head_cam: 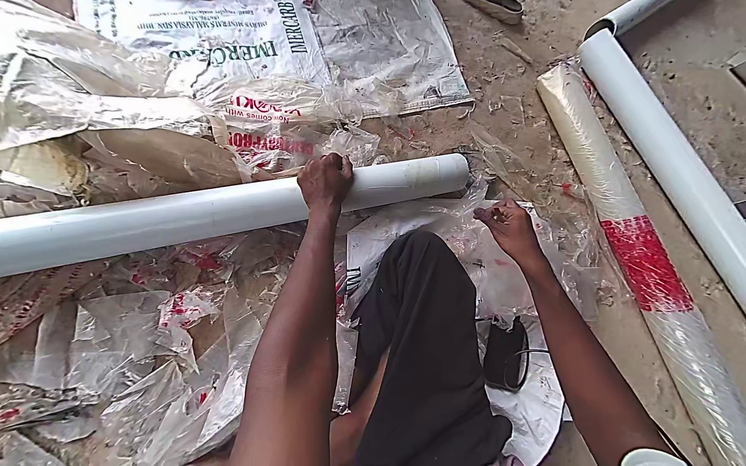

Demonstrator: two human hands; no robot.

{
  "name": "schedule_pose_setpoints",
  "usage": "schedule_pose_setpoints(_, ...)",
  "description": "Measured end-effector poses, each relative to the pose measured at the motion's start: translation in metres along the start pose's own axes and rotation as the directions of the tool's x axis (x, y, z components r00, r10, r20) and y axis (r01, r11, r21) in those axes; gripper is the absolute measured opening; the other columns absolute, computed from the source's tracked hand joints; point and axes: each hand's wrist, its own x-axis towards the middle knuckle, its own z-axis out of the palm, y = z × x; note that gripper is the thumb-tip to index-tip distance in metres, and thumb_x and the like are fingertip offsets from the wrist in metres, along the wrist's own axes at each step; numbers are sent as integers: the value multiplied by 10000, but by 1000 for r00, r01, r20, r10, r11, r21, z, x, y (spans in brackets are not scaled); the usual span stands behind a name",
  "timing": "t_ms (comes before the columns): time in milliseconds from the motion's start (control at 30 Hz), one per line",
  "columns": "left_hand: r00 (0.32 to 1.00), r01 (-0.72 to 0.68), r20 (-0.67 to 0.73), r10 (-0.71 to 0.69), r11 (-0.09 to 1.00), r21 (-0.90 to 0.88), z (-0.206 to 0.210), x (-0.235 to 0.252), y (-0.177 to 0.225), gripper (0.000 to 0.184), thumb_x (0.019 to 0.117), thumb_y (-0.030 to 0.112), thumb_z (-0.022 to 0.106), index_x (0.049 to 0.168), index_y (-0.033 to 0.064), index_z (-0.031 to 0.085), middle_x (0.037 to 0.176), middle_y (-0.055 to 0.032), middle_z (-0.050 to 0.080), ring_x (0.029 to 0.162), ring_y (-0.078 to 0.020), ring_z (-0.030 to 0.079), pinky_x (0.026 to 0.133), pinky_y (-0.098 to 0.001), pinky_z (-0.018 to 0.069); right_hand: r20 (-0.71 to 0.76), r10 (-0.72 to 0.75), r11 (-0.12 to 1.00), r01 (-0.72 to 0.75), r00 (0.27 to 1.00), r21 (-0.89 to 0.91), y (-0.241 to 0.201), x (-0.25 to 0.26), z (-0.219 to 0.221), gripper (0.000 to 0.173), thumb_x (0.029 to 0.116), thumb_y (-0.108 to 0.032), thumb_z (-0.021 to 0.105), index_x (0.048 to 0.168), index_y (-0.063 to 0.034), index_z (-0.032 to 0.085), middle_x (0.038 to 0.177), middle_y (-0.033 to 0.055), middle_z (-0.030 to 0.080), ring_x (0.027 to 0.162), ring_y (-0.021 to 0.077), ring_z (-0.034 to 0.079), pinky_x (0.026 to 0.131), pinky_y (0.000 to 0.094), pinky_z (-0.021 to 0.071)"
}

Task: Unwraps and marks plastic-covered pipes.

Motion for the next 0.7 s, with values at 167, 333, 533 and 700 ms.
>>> schedule_pose_setpoints(167, 1000, -3, 2, 3, 1000, -1, 2, 0, -2, 494, 1044, 438, 401, 983, 73, 728, 1034, -189, 749, 1061, -388, 708, 846, -620, 508, 93, 149, 871, -176, 984, 458, 1, -10, -3, 275, 1054, -27, 392, 1238, -75, 591, 830, -17, 618, 471, 23, 400, 461, 187, 380)
schedule_pose_setpoints(333, 1000, -3, 7, 3, 1000, -6, 0, -1, 0, 493, 1041, 426, 399, 980, 61, 725, 1047, -202, 746, 1073, -399, 704, 859, -629, 500, 78, 94, 938, -115, 992, 327, -1, -20, -18, 238, 920, 34, 716, 1102, -120, 704, 1084, -9, 773, 427, 12, 406, 367, 192, 294)
schedule_pose_setpoints(533, 1000, 4, 19, -4, 1000, -10, -2, -2, 1, 497, 1044, 428, 398, 976, 56, 720, 1053, -205, 744, 1086, -404, 698, 865, -633, 493, -70, 71, 993, -64, 995, 97, 0, -22, -21, 155, 1001, -263, 693, 1035, -113, 715, 773, -3, 729, 463, 43, 436, 457, 246, 343)
schedule_pose_setpoints(700, 1000, 4, 14, -4, 1000, -16, -2, -2, 1, 477, 1041, 417, 409, 983, 65, 726, 1053, -201, 747, 1085, -402, 700, 866, -631, 495, 32, -74, 997, 74, 997, -13, -1, -12, -20, 255, 959, 49, 632, 1187, -37, 706, 1141, 112, 754, 920, 235, 716, 793, 445, 559)
